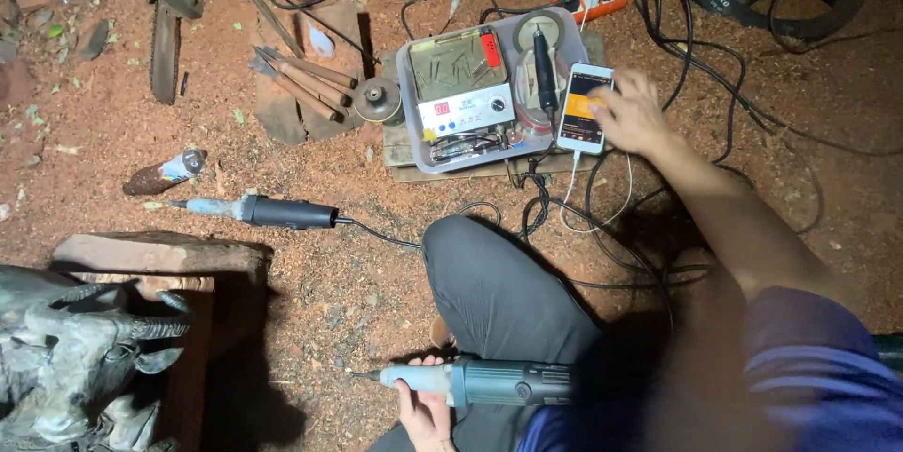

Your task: Using a handheld rotary tool to carve and refine details on a wooden buffalo sculpture while seated on the floor.

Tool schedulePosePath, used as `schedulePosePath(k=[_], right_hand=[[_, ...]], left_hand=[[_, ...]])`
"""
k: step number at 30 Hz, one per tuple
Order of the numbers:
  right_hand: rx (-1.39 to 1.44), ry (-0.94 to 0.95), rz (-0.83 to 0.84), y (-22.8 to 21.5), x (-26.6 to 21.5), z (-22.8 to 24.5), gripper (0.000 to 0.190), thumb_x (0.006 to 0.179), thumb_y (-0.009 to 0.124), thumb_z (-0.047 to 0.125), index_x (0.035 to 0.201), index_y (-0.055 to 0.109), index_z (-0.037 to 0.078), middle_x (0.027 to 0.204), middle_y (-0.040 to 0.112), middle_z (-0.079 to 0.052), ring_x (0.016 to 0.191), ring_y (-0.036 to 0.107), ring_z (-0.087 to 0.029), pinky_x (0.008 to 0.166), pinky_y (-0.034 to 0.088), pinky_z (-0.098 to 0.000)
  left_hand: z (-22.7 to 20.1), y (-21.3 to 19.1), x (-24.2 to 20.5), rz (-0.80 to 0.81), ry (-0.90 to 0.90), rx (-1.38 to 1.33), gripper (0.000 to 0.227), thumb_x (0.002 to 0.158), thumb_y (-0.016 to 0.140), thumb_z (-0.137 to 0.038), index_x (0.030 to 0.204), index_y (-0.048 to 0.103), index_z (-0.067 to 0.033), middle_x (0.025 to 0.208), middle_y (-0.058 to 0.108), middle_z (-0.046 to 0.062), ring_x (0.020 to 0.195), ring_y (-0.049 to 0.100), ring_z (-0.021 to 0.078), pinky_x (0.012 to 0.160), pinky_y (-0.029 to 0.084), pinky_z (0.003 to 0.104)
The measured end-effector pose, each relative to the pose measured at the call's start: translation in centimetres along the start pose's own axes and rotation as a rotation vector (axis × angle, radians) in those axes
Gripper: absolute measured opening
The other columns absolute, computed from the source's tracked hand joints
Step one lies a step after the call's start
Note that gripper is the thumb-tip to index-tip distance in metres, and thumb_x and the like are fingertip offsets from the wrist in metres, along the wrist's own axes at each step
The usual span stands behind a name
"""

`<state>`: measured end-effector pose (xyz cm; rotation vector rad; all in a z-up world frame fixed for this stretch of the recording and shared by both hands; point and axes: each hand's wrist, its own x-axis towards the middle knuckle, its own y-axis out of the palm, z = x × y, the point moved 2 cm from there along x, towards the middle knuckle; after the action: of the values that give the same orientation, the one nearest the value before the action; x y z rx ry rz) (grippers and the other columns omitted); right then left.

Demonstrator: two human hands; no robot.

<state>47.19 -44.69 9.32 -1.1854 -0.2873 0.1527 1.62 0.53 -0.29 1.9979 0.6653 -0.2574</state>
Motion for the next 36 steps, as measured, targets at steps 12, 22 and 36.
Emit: schedulePosePath(k=[12,22,36], right_hand=[[0.524,-0.328,-0.438,-6.6,-5.8,7.7,0.017,0.085,0.061,-0.016,0.09,0.055,-0.001,0.078,0.056,-0.009,0.057,0.049,-0.017,0.048,0.043,-0.0254],[0.595,-0.507,-0.062,2.0,-17.9,23.8,0.054,0.078,0.066,0.014,0.129,0.059,-0.002,0.126,0.061,-0.022,0.123,0.053,-0.04,0.103,0.048,-0.0499],[0.457,-0.49,-0.517,-7.2,-7.5,17.6,0.036,0.068,0.056,-0.005,0.1,0.073,-0.008,0.066,0.063,-0.011,0.05,0.048,-0.022,0.049,0.04,-0.0326]], left_hand=[[0.1,1.7,-0.1,-0.024,-0.003,0.02,0.048,0.105,0.05,-0.042,0.129,0.057,-0.0009,0.123,0.062,0.026,0.118,0.059,0.0387,0.104,0.044,0.057],[-0.1,1.1,-0.1,-0.014,-0.005,0.038,0.049,0.107,0.047,-0.044,0.132,0.055,-0.0023,0.122,0.064,0.024,0.118,0.06,0.0389,0.105,0.044,0.058],[0.1,1.0,0.5,-0.062,-0.017,0.038,0.05,0.107,0.045,-0.043,0.129,0.055,0.0009,0.123,0.061,0.026,0.119,0.059,0.0396,0.108,0.042,0.059]])
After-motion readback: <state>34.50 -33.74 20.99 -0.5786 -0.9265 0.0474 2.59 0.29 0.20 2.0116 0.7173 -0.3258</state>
